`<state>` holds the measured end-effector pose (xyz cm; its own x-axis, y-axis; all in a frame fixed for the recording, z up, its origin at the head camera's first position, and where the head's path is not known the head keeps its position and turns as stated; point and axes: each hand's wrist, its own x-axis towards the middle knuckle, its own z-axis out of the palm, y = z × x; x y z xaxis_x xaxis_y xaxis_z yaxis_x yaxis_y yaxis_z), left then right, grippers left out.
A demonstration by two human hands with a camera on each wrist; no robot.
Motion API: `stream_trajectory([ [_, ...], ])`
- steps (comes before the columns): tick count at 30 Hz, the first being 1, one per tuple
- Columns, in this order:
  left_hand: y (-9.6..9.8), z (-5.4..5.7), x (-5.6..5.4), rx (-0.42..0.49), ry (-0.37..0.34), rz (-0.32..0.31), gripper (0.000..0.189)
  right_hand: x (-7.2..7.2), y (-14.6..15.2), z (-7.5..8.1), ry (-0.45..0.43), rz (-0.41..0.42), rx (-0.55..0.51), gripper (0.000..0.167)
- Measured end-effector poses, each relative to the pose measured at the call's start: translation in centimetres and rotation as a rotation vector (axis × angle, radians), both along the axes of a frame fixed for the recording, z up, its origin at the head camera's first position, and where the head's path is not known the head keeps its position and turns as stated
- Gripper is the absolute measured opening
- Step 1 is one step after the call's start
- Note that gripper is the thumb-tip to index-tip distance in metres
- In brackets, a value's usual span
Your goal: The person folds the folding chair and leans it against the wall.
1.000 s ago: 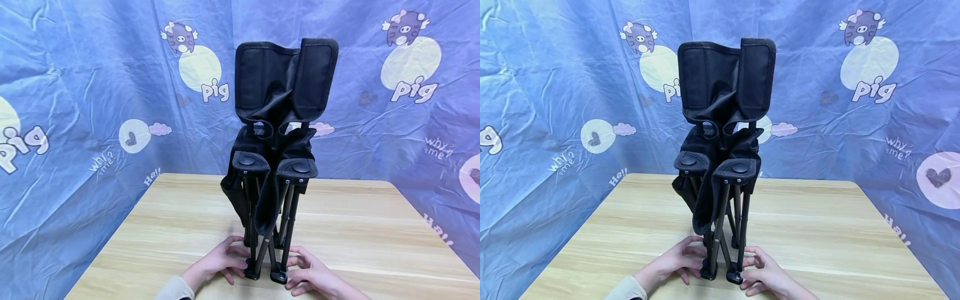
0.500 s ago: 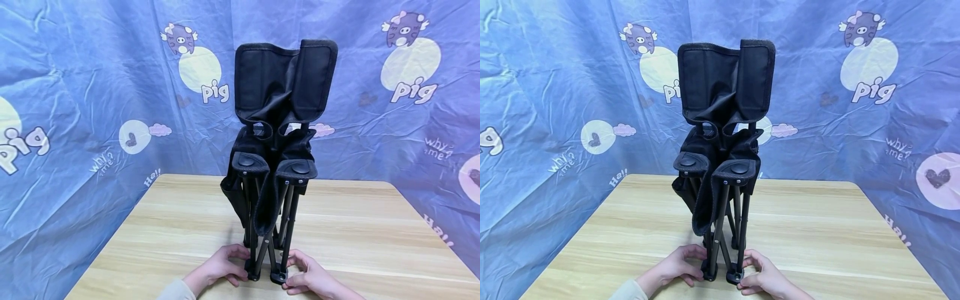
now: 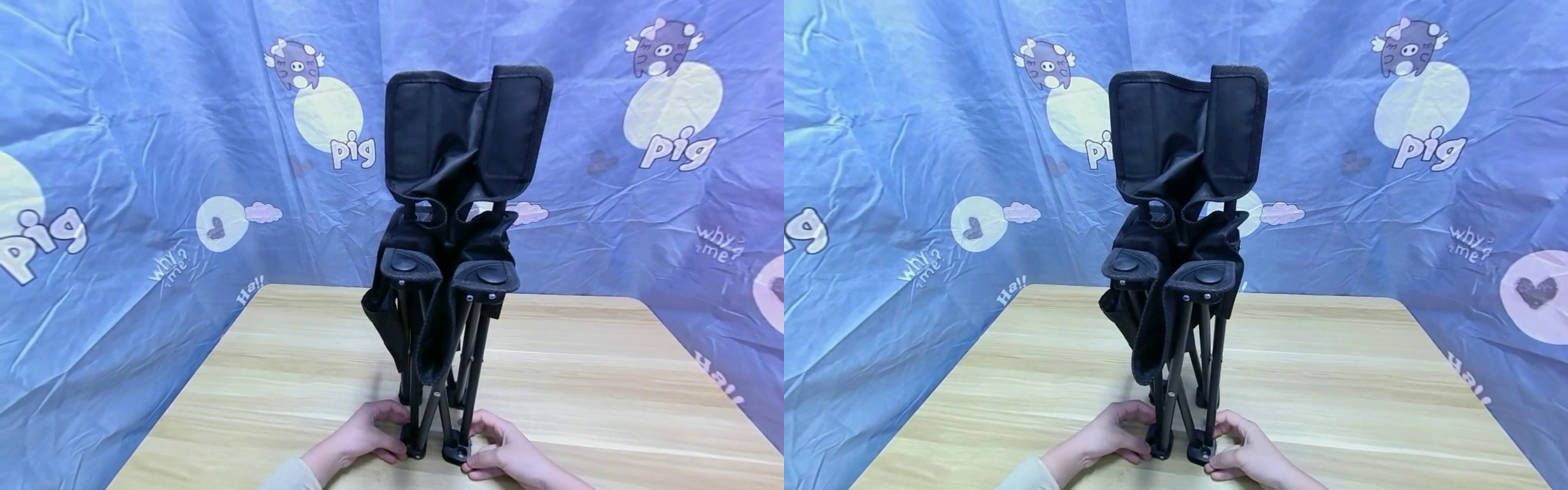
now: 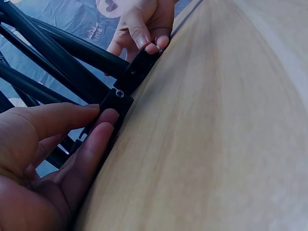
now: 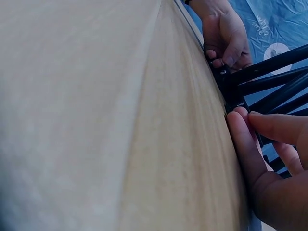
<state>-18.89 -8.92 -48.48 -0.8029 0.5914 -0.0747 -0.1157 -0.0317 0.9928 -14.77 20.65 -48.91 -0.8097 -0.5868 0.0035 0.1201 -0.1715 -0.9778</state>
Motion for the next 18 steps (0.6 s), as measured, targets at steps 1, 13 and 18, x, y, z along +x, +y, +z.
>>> stream_trajectory([
  [1, 0.01, -0.03, 0.00, -0.001, 0.001, 0.002, 0.044, 0.01, -0.02, -0.02, 0.003, 0.004, -0.005, 0.045],
  [13, 0.14, 0.02, 0.04, -0.016, 0.017, 0.020, 0.045, -0.10, -0.17, 0.06, 0.000, -0.007, 0.002, 0.045],
  [18, 0.21, -0.03, 0.00, -0.012, 0.020, 0.033, 0.045, -0.16, -0.35, 0.37, -0.005, -0.024, 0.034, 0.045],
])
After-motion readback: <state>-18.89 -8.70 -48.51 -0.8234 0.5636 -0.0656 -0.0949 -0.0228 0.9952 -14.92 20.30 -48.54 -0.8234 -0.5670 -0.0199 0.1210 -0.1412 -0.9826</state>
